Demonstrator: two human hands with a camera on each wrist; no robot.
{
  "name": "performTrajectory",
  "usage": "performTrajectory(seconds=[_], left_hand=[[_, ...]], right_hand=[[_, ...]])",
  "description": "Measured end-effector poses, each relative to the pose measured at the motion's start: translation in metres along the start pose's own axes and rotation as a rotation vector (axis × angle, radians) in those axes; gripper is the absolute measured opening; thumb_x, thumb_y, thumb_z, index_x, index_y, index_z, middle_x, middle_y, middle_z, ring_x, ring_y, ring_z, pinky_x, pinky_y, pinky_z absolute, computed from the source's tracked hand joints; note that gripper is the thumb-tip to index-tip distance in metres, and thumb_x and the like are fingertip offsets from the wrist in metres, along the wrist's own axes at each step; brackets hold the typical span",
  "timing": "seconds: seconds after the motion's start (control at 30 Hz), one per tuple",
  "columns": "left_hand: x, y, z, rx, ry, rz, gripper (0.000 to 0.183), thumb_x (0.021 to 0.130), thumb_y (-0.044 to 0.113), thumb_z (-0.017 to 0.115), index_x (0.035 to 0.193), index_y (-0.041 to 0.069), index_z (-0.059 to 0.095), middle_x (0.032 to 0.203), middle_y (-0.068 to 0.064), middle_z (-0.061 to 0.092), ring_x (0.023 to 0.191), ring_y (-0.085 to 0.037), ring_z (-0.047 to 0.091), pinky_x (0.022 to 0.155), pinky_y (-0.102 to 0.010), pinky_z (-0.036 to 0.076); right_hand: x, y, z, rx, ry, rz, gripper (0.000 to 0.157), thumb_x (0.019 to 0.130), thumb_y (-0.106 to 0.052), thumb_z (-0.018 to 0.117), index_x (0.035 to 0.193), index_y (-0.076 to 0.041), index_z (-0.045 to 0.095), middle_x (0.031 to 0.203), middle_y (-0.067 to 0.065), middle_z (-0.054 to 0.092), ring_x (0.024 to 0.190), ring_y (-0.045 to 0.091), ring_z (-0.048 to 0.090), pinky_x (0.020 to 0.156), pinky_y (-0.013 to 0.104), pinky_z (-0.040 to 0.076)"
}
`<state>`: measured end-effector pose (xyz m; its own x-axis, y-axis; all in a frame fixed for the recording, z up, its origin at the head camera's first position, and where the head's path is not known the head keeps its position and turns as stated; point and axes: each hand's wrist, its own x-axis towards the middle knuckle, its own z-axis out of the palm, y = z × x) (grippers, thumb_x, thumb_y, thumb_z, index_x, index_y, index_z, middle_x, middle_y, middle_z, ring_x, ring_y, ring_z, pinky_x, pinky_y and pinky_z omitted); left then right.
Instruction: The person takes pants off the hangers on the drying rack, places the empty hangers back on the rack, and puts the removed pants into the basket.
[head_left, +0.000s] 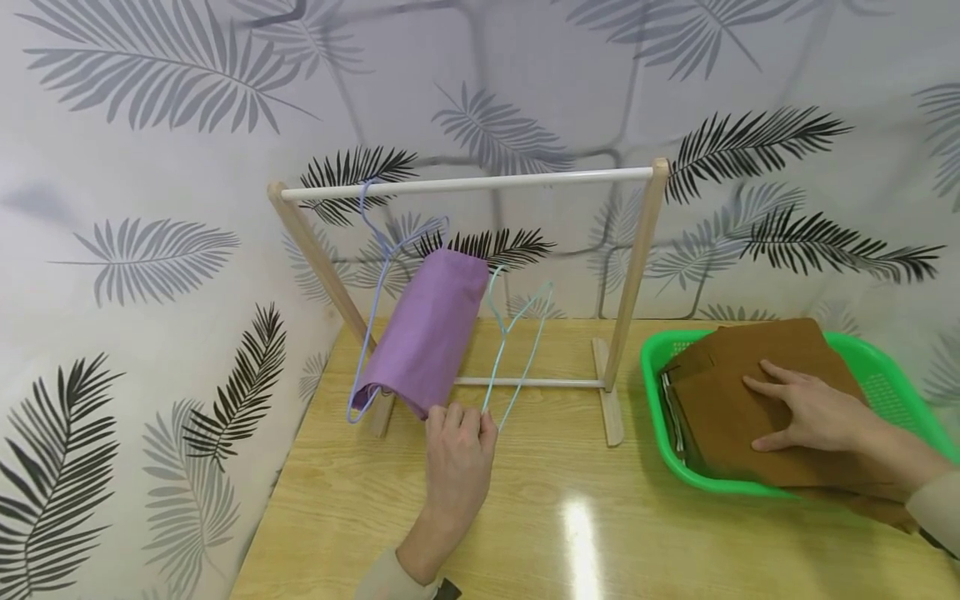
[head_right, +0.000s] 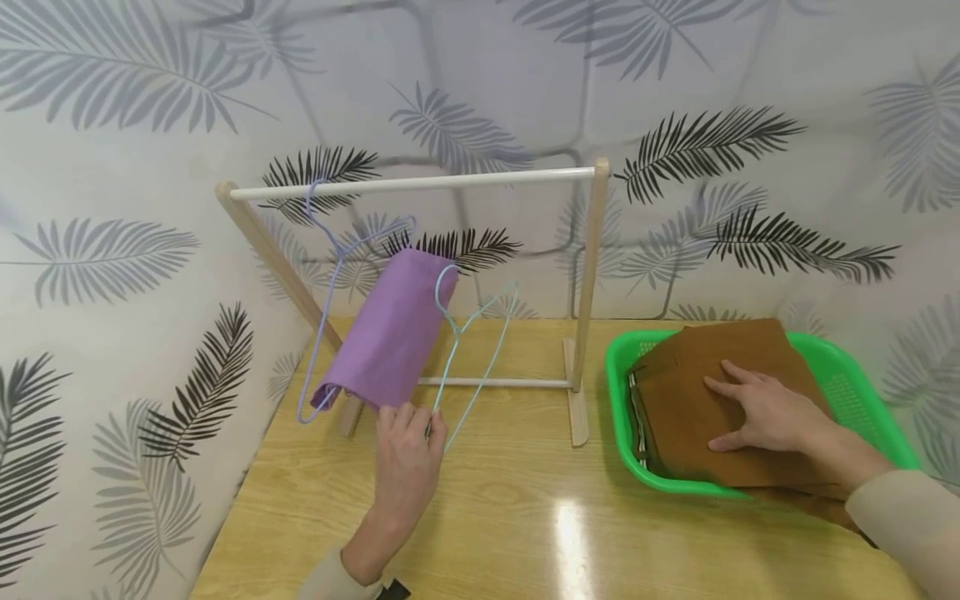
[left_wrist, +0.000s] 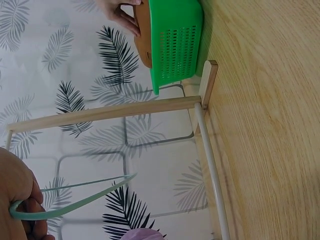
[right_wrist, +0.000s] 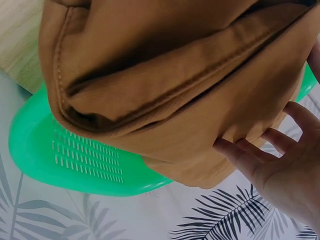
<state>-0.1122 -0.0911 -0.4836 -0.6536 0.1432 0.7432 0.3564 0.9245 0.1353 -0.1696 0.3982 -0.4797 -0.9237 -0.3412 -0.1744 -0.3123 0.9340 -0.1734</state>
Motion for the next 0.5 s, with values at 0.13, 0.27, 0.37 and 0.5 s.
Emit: performTrajectory(seconds=[0.13, 0.27, 0.37, 0.5], left_hand=[[0.0, 0.0, -0.001, 0.008, -0.006, 0.001, 0.028, 0.082, 0.003, 0.083, 0.063, 0.005, 0.062, 0.062, -0.003, 0.055, 0.068, -0.015, 0.04, 0.066, -0.025, 0.036], [0.0, 0.0, -0.001, 0.013, -0.004, -0.002, 0.029, 0.083, 0.004, 0.083, 0.063, 0.005, 0.062, 0.062, -0.003, 0.055, 0.068, -0.016, 0.04, 0.066, -0.026, 0.036], [0.0, 0.0, 0.0, 0.014, -0.001, -0.001, 0.029, 0.083, 0.004, 0.083, 0.063, 0.005, 0.061, 0.062, -0.003, 0.054, 0.068, -0.016, 0.04, 0.066, -0.026, 0.035], [0.0, 0.0, 0.001, 0.013, 0.003, 0.002, 0.029, 0.082, 0.003, 0.083, 0.063, 0.006, 0.061, 0.061, -0.003, 0.054, 0.067, -0.016, 0.039, 0.065, -0.025, 0.035]], right_hand=[[0.002, 0.003, 0.004, -0.011, -0.004, -0.008, 0.113, 0.069, -0.07, 0.085, 0.151, 0.001, 0.052, 0.156, 0.044, 0.037, 0.134, 0.072, 0.041, 0.097, 0.074, 0.048], [0.003, 0.006, 0.009, -0.031, -0.01, -0.009, 0.113, 0.068, -0.071, 0.084, 0.151, 0.0, 0.053, 0.156, 0.044, 0.038, 0.133, 0.072, 0.042, 0.095, 0.074, 0.049], [0.004, 0.009, 0.012, -0.046, -0.021, -0.01, 0.114, 0.068, -0.071, 0.084, 0.151, 0.0, 0.053, 0.155, 0.045, 0.038, 0.133, 0.072, 0.042, 0.094, 0.074, 0.05], [0.004, 0.013, 0.016, -0.054, -0.037, -0.006, 0.115, 0.067, -0.072, 0.084, 0.15, 0.001, 0.054, 0.155, 0.045, 0.038, 0.131, 0.074, 0.041, 0.09, 0.074, 0.051]])
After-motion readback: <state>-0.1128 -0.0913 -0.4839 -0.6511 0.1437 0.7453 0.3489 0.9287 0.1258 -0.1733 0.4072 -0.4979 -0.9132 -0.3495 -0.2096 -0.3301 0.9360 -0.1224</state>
